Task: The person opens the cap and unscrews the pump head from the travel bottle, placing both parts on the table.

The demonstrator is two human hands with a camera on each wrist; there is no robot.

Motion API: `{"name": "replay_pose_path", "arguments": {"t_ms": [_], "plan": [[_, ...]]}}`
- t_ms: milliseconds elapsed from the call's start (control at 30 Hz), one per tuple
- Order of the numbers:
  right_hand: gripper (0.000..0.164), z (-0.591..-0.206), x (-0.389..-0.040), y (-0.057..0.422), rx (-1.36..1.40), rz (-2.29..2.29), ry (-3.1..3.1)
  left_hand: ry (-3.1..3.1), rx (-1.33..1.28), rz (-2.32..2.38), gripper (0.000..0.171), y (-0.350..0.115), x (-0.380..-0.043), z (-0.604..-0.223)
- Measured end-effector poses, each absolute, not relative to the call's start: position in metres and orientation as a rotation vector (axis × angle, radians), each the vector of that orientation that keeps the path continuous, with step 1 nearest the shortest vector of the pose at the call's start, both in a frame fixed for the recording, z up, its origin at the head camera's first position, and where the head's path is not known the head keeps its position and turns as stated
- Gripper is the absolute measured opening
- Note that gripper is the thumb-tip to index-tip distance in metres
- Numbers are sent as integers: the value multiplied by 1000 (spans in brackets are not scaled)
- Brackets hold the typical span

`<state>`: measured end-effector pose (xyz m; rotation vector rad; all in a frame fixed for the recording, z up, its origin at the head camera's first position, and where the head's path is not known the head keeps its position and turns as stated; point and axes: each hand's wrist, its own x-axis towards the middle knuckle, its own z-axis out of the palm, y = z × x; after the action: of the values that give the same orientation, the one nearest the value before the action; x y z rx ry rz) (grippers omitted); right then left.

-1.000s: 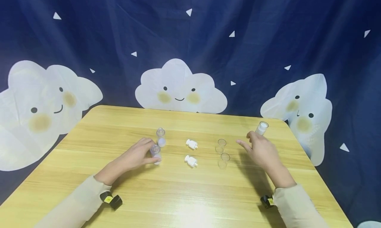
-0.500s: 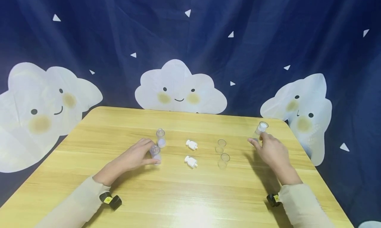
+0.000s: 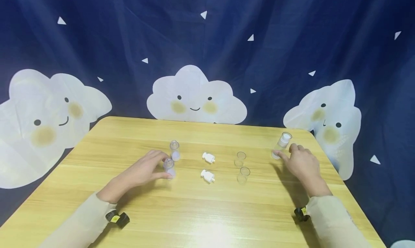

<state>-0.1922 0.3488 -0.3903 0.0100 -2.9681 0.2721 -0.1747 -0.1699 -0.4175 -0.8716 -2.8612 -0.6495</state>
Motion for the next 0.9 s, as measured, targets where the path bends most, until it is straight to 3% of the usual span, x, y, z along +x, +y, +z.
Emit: {"name": "replay_pose_path", "arguments": {"t_ms": [267, 600, 733, 900], "plan": [[76, -395, -201, 357, 50, 242, -2966, -2828, -895, -621, 79, -175, -172, -408], [84, -398, -212, 359, 43, 319, -2985, -2800, -894, -593, 65, -173, -170, -390], [80, -399, -215, 358, 40, 340, -2974, -2775, -915, -579, 58, -169, -171, -383], [73, -401, -219, 357, 31, 382, -2954, -2727, -946, -566, 64, -161, -172, -374]]}}
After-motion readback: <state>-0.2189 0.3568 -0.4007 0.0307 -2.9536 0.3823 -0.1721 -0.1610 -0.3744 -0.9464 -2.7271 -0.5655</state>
